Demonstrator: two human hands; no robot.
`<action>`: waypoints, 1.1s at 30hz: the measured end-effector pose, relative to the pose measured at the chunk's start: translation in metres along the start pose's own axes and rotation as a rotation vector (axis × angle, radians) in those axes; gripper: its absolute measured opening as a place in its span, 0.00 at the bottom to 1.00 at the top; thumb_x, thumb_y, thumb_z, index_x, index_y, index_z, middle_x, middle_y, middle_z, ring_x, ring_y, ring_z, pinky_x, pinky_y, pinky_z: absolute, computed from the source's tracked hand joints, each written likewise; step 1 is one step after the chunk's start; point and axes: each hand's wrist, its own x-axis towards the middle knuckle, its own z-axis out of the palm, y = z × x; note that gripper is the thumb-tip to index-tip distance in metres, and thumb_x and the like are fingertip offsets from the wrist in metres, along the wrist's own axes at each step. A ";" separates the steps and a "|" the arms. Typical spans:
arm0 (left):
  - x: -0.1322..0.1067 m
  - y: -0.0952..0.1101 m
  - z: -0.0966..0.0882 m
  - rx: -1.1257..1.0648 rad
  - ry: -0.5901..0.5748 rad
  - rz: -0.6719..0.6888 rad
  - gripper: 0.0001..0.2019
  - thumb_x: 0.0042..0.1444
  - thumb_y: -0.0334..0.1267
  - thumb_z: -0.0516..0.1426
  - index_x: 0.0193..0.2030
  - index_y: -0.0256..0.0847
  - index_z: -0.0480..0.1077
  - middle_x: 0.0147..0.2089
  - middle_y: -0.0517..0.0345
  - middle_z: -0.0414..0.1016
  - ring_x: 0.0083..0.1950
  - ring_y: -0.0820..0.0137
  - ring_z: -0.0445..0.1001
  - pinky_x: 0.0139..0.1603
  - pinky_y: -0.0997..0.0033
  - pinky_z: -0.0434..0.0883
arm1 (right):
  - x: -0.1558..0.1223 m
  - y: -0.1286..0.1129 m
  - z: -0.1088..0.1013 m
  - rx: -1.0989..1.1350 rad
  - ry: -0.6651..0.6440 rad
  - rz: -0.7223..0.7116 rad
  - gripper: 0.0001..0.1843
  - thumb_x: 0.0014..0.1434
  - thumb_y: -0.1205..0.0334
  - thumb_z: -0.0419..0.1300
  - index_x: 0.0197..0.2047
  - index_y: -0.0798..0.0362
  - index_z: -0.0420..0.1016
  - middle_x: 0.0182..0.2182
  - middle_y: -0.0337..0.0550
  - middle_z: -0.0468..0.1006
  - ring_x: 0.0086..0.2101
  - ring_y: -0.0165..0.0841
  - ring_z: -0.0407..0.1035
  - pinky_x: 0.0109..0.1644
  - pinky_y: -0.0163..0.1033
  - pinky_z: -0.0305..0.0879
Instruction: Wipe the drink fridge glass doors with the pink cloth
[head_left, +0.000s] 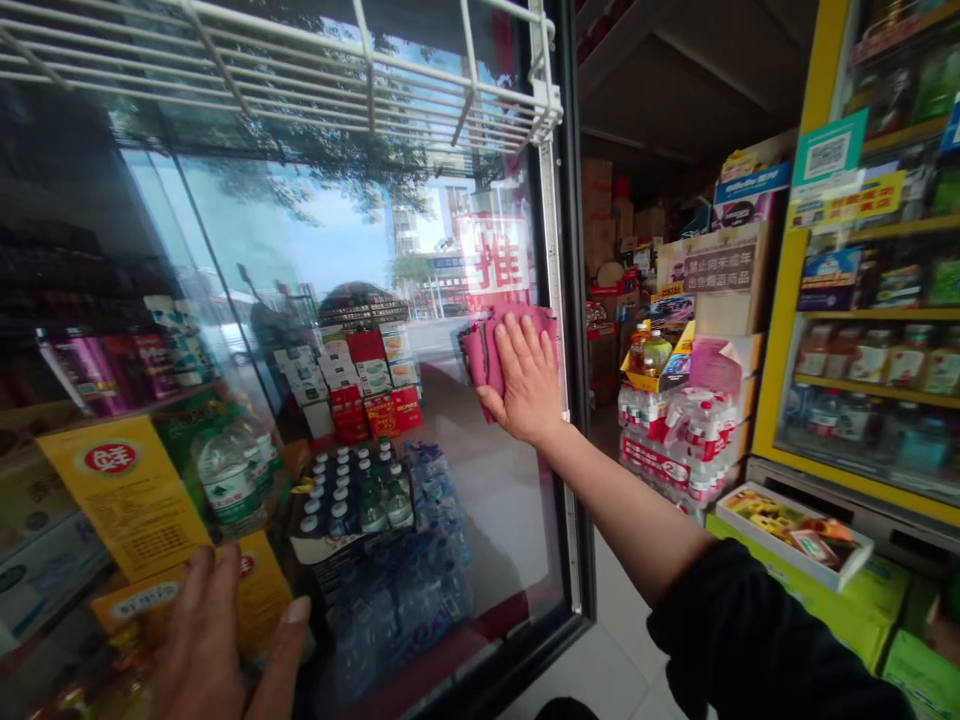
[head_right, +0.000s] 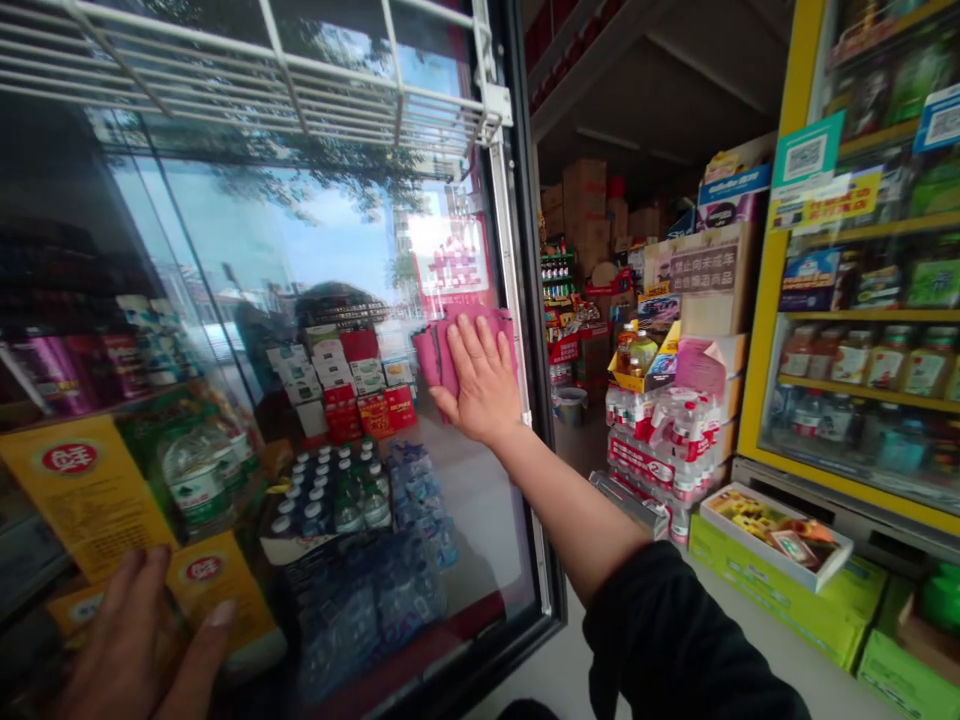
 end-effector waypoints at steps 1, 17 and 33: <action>-0.001 -0.002 -0.002 -0.004 -0.001 -0.012 0.43 0.72 0.59 0.51 0.87 0.44 0.47 0.89 0.46 0.45 0.89 0.46 0.47 0.88 0.35 0.48 | -0.003 -0.003 0.002 0.001 0.008 0.024 0.49 0.77 0.36 0.49 0.86 0.59 0.43 0.84 0.58 0.49 0.83 0.51 0.38 0.85 0.65 0.39; -0.017 -0.049 -0.033 0.010 0.037 -0.067 0.43 0.72 0.58 0.52 0.87 0.45 0.45 0.89 0.45 0.44 0.89 0.46 0.45 0.88 0.35 0.47 | -0.024 -0.225 0.024 0.249 -0.150 -0.129 0.52 0.73 0.38 0.60 0.86 0.57 0.46 0.84 0.58 0.48 0.83 0.55 0.36 0.85 0.68 0.38; -0.015 -0.029 -0.031 0.054 -0.036 -0.091 0.46 0.71 0.62 0.50 0.87 0.41 0.46 0.89 0.41 0.43 0.89 0.44 0.45 0.87 0.31 0.48 | -0.034 -0.128 0.018 0.209 -0.110 -0.276 0.47 0.76 0.38 0.55 0.86 0.51 0.48 0.83 0.50 0.55 0.83 0.50 0.41 0.86 0.63 0.32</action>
